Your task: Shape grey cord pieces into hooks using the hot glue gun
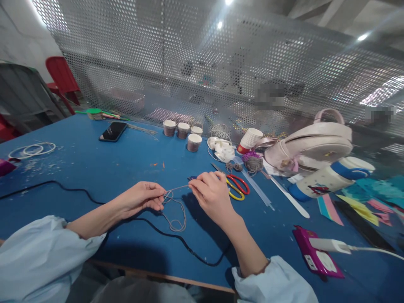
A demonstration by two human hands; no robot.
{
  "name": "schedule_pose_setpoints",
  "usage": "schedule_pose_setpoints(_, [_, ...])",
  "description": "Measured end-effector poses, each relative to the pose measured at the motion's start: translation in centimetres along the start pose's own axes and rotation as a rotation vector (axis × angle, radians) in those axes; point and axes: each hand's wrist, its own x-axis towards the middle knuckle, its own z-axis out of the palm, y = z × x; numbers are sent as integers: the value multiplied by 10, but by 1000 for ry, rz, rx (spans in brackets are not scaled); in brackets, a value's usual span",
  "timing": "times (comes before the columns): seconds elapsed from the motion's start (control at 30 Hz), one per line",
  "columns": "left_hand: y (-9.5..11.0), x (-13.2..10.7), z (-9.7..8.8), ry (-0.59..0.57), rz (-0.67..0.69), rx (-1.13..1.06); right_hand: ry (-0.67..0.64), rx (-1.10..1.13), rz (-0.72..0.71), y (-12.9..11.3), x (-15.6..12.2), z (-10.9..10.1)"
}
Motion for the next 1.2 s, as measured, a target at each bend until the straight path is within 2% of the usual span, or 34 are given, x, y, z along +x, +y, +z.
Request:
schedule_pose_setpoints(0.23, [2, -3, 3, 51, 29, 56, 53, -79, 8, -3, 1, 6])
schedule_pose_setpoints(0.33, [4, -3, 3, 109, 98, 73, 117, -93, 8, -8, 1, -7])
schedule_pose_setpoints(0.4, [5, -2, 2, 158, 146, 77, 229, -101, 44, -6, -2, -21])
schedule_pose_setpoints(0.47, [7, 1, 0, 216, 191, 74, 399, -88, 139, 5, -9, -33])
schedule_pose_setpoints(0.53, [8, 5, -3, 274, 231, 64, 572, -20, 328, 23, -18, -38])
schedule_pose_setpoints(0.57, [8, 6, -4, 302, 244, 58, 597, 32, 453, 34, -22, -37])
schedule_pose_setpoints(0.6, [8, 8, -6, 326, 252, 53, 515, 113, 598, 45, -26, -34])
schedule_pose_setpoints(0.63, [8, 10, -7, 346, 256, 51, 356, 215, 698, 54, -29, -30])
schedule_pose_setpoints(0.67, [8, 11, -8, 362, 257, 50, 235, 288, 719, 62, -32, -25])
schedule_pose_setpoints(0.73, [8, 13, -10, 378, 256, 52, -106, 444, 729, 69, -35, -15])
schedule_pose_setpoints(0.8, [8, 13, -10, 388, 256, 53, -381, 530, 682, 65, -35, -8])
schedule_pose_setpoints(0.83, [8, 13, -10, 392, 255, 55, -470, 548, 659, 61, -34, -5])
schedule_pose_setpoints(0.87, [9, 13, -10, 395, 254, 56, -513, 546, 641, 55, -33, -2])
schedule_pose_setpoints(0.93, [9, 13, -10, 396, 251, 61, -519, 513, 643, 45, -32, 5])
schedule_pose_setpoints(1.07, [8, 14, -9, 396, 247, 77, -373, 443, 705, 31, -33, 24])
schedule_pose_setpoints(1.2, [5, 15, -8, 401, 267, 103, -325, 622, 711, 15, -34, 27])
